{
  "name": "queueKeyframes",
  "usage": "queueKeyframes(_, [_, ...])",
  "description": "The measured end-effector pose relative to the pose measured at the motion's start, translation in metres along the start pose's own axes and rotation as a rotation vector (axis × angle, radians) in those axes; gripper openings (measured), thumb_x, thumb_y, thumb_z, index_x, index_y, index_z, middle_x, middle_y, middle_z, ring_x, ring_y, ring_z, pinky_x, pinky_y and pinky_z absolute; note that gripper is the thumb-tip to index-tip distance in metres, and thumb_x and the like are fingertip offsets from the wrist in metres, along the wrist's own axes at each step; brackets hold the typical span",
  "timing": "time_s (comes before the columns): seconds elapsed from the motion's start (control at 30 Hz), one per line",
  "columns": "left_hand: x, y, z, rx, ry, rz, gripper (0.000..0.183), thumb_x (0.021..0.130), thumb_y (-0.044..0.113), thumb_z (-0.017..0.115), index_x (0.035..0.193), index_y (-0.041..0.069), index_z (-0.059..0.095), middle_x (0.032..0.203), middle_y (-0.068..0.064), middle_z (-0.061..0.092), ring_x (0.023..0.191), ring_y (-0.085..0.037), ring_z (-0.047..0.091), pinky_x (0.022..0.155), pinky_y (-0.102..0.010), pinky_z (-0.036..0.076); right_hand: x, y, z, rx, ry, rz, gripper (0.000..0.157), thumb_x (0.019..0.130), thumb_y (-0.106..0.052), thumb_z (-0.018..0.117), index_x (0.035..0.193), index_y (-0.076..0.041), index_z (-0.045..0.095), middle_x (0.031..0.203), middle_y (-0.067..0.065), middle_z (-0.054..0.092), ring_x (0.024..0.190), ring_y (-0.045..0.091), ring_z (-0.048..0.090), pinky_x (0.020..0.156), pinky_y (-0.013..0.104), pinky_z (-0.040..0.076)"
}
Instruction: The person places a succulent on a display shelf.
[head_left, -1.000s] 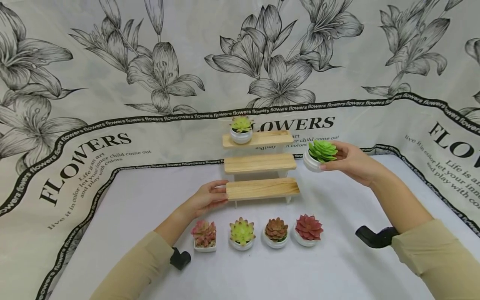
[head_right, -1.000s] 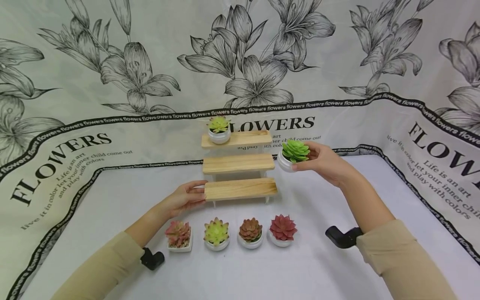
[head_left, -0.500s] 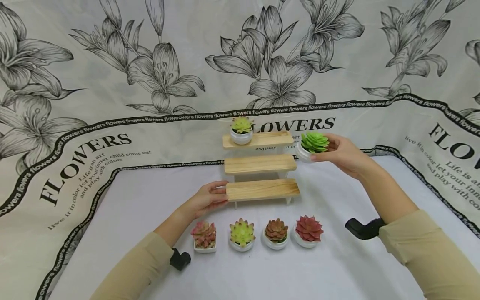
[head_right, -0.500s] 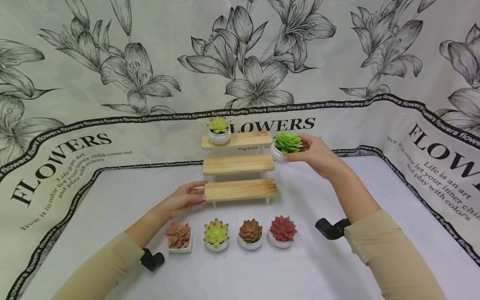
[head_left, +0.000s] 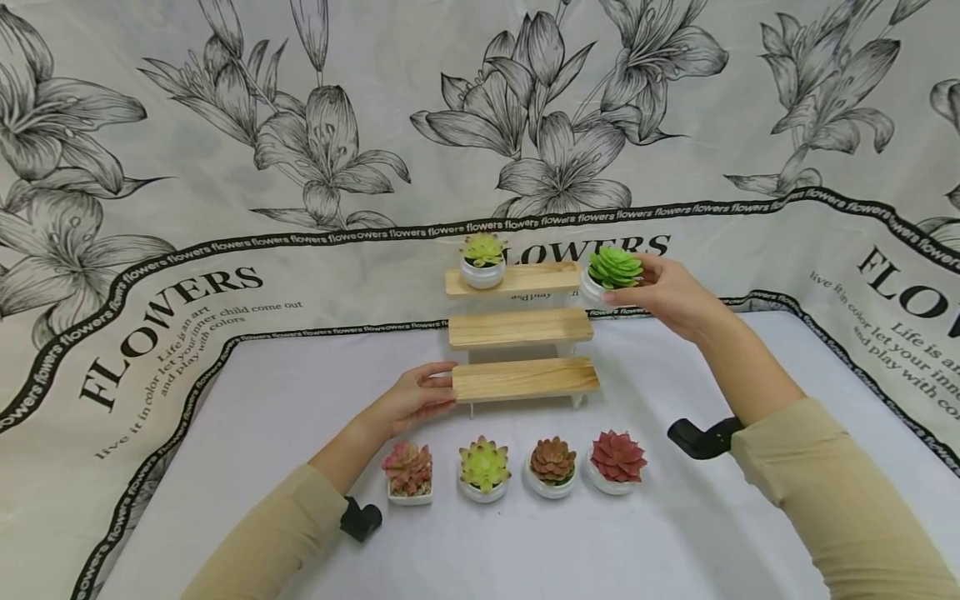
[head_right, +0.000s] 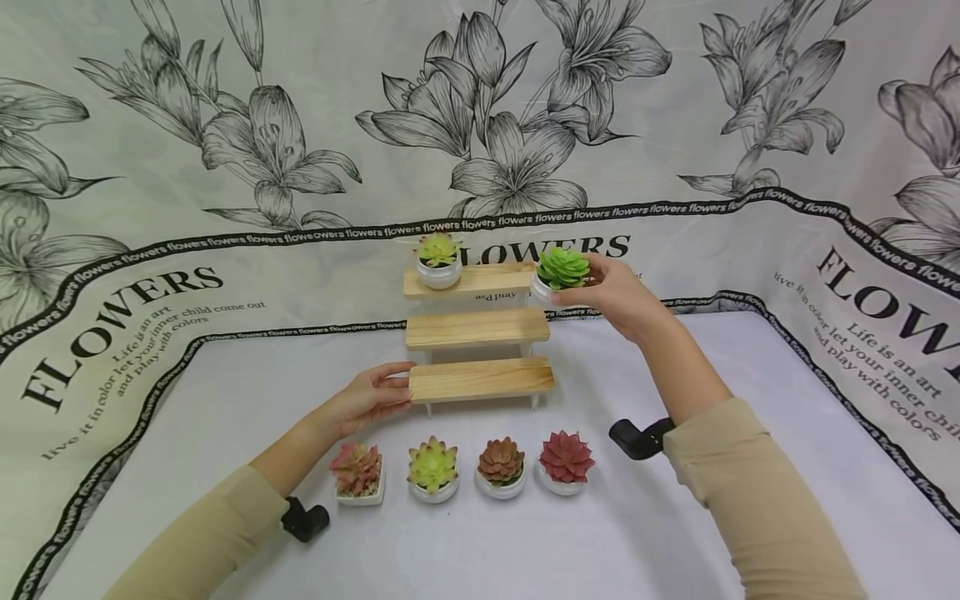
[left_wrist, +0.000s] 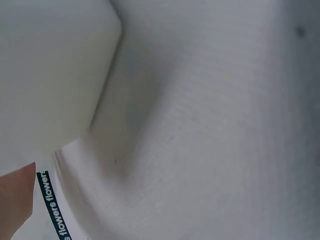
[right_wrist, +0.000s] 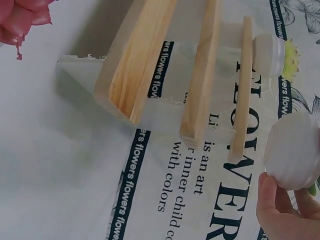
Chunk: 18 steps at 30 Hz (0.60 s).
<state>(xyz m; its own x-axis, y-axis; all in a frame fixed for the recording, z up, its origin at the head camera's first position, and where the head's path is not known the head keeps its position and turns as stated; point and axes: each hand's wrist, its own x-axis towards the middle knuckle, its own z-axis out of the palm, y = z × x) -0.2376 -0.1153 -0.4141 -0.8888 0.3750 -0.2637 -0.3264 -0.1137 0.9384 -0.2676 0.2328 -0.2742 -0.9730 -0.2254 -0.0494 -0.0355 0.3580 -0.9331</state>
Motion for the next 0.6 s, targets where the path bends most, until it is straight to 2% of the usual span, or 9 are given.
queueKeyframes(0.3, [-0.001,-0.001,0.002,0.0,-0.001,-0.003,0.056,0.09,-0.01,0.052,0.142,-0.002,0.032,0.123,-0.019,0.05,0.09,-0.013,0.06,0.084,-0.027,0.053,0.01,-0.006,0.006,0.032,0.018,-0.019,0.072,0.084,-0.005,0.066,0.144,0.0,0.027,0.132,0.016,0.036,0.116,0.023,0.04,0.107,0.04,0.033])
queueKeyframes(0.6, [0.0,0.0,0.002,-0.019,0.005,-0.007,0.057,0.089,-0.011,0.051,0.142,-0.002,0.031,0.124,-0.02,0.048,0.09,-0.013,0.06,0.081,-0.024,0.053,0.024,-0.015,0.014,0.031,0.043,-0.023,0.074,0.084,-0.005,0.068,0.145,-0.002,0.027,0.134,0.018,0.034,0.122,0.028,0.037,0.107,0.04,0.033])
